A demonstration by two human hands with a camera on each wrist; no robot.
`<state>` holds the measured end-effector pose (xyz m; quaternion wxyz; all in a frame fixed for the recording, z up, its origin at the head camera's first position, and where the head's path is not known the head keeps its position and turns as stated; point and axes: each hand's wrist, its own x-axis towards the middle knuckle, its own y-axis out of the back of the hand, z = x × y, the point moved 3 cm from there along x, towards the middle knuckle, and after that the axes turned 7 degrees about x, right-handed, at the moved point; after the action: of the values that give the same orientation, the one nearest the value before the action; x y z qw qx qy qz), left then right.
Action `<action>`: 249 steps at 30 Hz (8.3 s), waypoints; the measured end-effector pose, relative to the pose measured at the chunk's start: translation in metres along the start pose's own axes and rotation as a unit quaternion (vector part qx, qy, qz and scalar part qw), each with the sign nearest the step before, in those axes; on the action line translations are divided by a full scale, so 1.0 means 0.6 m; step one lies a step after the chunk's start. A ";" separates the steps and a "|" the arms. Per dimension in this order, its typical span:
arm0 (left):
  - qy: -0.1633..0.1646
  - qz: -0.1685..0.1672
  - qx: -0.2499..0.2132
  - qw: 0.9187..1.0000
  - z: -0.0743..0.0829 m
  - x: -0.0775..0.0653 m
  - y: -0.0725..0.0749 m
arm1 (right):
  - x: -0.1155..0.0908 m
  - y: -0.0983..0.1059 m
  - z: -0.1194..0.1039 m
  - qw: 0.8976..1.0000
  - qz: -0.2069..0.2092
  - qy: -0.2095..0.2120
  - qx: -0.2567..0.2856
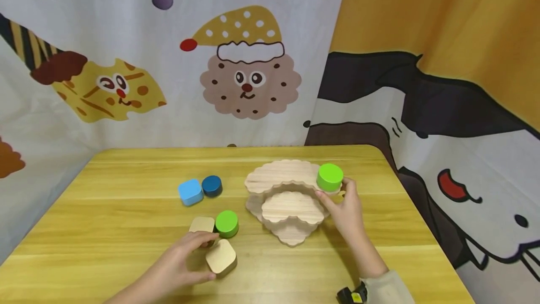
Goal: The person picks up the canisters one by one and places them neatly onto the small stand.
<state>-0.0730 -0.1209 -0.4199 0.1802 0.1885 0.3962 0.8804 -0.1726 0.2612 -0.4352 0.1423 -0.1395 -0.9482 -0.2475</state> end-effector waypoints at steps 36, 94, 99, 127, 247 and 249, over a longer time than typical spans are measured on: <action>0.066 -0.115 0.026 0.991 -0.023 0.010 -0.043 | -0.001 0.001 0.001 1.000 -0.003 0.006 -0.001; -0.021 -0.032 -0.069 0.997 0.029 0.077 -0.019 | 0.001 -0.002 0.002 1.000 0.000 0.013 0.000; -0.005 -0.014 -0.069 0.998 0.043 0.094 -0.021 | 0.002 -0.001 0.002 1.000 0.002 0.014 0.005; -0.038 0.051 -0.152 0.986 0.117 0.224 -0.022 | -0.001 0.001 0.002 1.000 -0.002 0.008 -0.004; -0.094 0.126 -0.179 0.971 0.082 0.161 0.054 | 0.001 0.002 -0.001 1.000 0.002 0.013 0.001; -0.085 0.129 -0.170 0.973 0.072 0.148 0.059 | 0.001 0.002 -0.001 1.000 0.001 0.012 -0.002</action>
<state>-0.1353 -0.0742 -0.3492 0.1280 0.2786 0.1962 0.9314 -0.1726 0.2621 -0.4338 0.1540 -0.1381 -0.9456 -0.2510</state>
